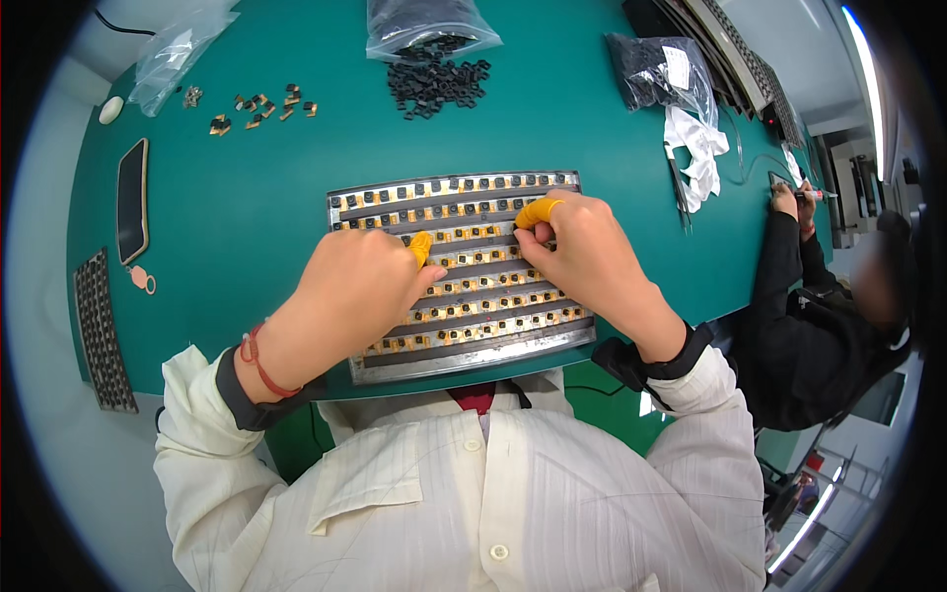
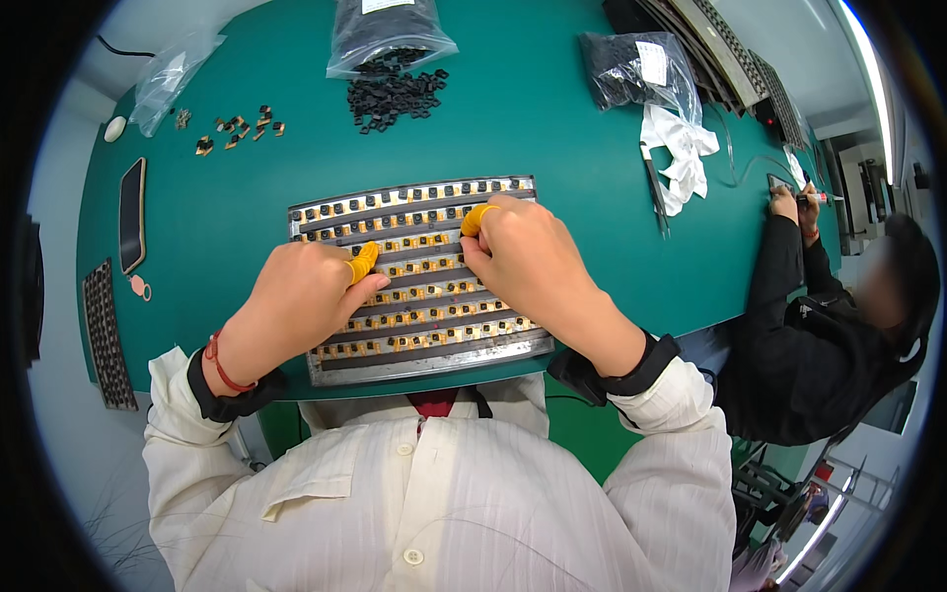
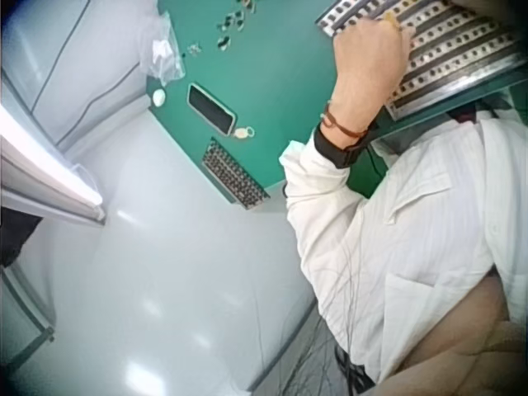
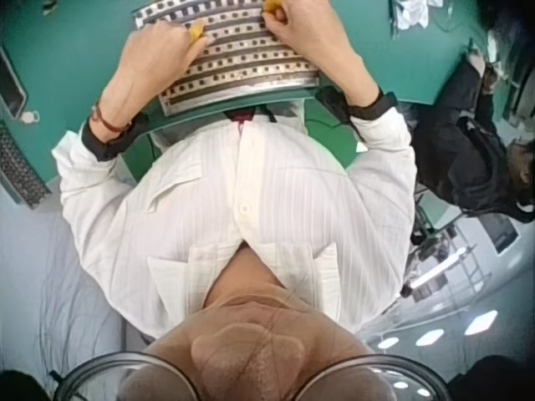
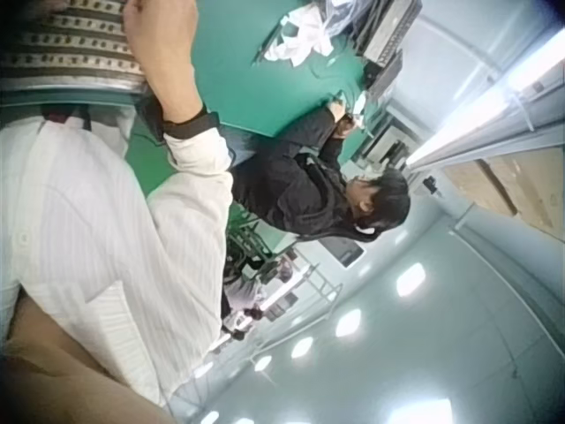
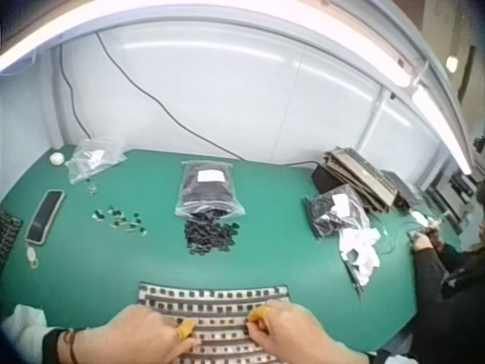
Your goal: The person uses yellow finger cots to press small black components onto a metal keyboard chassis. They systematically work across the rows of the chassis, picking up parts from a pile on the green table and inserting them into the slots. A second person is visible in the background working on a similar task.
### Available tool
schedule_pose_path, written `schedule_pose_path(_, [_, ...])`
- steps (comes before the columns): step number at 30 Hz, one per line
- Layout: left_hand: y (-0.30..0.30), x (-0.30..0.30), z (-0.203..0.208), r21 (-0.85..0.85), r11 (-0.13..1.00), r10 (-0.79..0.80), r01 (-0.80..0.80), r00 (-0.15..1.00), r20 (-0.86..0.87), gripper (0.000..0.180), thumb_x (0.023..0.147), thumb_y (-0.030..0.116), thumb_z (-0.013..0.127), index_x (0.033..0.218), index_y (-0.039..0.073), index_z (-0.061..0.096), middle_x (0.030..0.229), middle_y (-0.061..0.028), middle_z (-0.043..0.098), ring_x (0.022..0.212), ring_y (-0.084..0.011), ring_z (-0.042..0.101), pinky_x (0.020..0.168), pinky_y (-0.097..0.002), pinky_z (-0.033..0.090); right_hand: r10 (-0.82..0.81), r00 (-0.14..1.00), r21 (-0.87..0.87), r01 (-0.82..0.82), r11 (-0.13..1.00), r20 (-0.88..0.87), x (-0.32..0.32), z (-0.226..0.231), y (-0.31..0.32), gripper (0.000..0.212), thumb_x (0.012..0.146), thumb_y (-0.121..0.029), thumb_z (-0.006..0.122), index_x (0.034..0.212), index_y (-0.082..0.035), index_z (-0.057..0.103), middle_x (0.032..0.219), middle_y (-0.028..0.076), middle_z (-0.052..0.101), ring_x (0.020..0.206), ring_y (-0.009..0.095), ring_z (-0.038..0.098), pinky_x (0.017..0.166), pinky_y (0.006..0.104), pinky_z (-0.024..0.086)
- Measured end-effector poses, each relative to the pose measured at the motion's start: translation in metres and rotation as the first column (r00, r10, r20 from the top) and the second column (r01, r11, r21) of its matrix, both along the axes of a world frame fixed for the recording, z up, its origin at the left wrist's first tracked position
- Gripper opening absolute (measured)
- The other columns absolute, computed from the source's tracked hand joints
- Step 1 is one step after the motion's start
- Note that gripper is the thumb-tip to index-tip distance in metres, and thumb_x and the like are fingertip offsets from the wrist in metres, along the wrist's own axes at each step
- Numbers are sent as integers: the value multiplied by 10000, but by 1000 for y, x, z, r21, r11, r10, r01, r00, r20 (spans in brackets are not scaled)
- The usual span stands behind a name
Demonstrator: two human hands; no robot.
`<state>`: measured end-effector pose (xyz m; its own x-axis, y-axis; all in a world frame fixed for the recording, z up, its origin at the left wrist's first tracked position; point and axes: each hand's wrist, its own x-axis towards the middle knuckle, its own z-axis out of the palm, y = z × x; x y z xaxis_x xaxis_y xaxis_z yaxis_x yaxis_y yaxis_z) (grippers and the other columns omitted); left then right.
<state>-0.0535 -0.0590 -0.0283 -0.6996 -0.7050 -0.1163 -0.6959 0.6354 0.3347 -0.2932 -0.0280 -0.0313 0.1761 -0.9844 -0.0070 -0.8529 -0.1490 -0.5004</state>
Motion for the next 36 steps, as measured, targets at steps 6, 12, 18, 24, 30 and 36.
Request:
schedule_pose_path(6, [-8,-3,6,80,997,-23,22,1000,10,482,904,381,649,645,-25,656,587,-190,600,554,-352,616,550,-419,506,41,991,-94,-53,994,-127,4,-7,5,175,838,-122,671,725,11,662,734,130,603,664,321,636,606,411,524])
schedule_pose_path(12, [-47,5,24,159,987,75,-38,969,-235,342,864,254,709,733,-60,673,661,-217,642,594,-346,647,596,-400,525,110,951,-20,-121,992,-289,20,2,12,320,917,-206,610,661,-20,655,654,155,617,568,328,641,544,419,537])
schedule_pose_path(18, [-113,13,-8,81,970,242,-228,912,-331,272,837,133,721,981,-97,697,763,-187,703,719,-222,693,686,-311,549,143,956,142,-109,984,-256,34,12,3,360,924,-200,579,632,2,638,579,200,613,562,370,645,565,459,541])
schedule_pose_path(24, [-123,-16,-19,64,955,295,-289,905,-308,251,820,139,744,936,-81,709,776,-176,708,727,-220,701,681,-309,551,156,977,211,-124,970,-143,18,20,-8,324,889,-210,615,670,26,651,598,220,618,597,408,645,594,478,541])
schedule_pose_path(30, [-114,-18,-23,-161,940,266,-302,940,-214,206,794,120,748,910,-48,723,755,-178,696,687,-297,689,647,-367,552,134,991,271,-133,953,14,-2,40,-55,235,817,-162,710,872,66,715,748,252,675,712,363,693,669,415,556])
schedule_pose_path(36, [-97,-5,-3,7,973,229,-230,964,-134,173,788,70,725,911,-52,722,750,-175,698,676,-296,687,646,-366,551,-29,994,26,26,999,102,-11,3,-122,225,780,-125,757,907,57,722,806,199,711,780,298,711,728,370,554])
